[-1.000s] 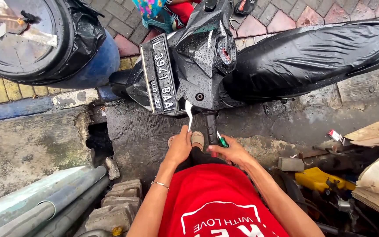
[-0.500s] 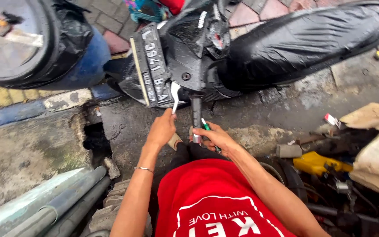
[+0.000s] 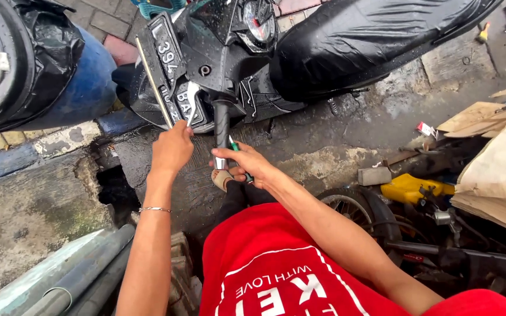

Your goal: Using a screwdriver to disassemble and work on the front assembly and fairing of a motorcycle.

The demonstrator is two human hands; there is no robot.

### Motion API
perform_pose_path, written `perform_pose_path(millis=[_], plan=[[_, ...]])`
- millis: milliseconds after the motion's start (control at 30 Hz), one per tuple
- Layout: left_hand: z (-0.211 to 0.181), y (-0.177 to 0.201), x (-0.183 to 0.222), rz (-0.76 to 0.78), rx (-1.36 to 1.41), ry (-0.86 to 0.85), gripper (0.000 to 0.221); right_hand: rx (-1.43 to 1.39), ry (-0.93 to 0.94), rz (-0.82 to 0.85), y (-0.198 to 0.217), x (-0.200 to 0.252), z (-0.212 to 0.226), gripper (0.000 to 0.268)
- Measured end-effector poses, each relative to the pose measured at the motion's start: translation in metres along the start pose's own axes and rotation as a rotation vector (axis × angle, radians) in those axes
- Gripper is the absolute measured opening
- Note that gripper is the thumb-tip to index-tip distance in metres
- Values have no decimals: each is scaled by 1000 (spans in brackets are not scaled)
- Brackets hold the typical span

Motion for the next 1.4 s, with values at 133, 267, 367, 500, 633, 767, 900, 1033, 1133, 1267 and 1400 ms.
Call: perform_pose_path(millis=[133,267,367,500,633,767,900,1033,1133,1267,1400], plan=[[-64,60,25,-357,-39,-137,31,-104,22,34,-15,-7,7,61],[-89,23,-7,-159,-123,-24,59,-127,8,43,-8,-33,-13,48],[-59,-48,-62,37,-100,28,62,-158,47,73,0,-78,-61,31],[-32,-70,-93,-49,-2,65,66,-368,67,193,-13,-40,-61,30],[-50,-53,-74,-138,103,58,63,-138,160,298,40,-25,-68,32],[-44,-53,-80,-181,123,43,59,-20,26,32,137,-24,-112,43],[-63,-38,-53,-96,294,32,65,128,-117,-214,222,-2,-161,61],[-75,-31,-27,-17,459,71,62,228,-310,-445,310,13,-254,68],[-78,-29,-31,-24,435,61,58,329,-440,-444,370,11,-360,68],[-76,-30,-44,-14,411,57,58,473,-546,-379,405,2,-450,60],[-82,-24,-43,10,391,89,56,609,-549,-305,403,-21,-472,52]])
Point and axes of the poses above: each hand's wrist, its own x-axis away from the middle knuckle, its own y-axis out of the back of the hand, z = x × y, the point moved 9 cm from there along -x, towards the middle knuckle, and after that the axes turned 12 degrees about x, right-handed, at the moved point
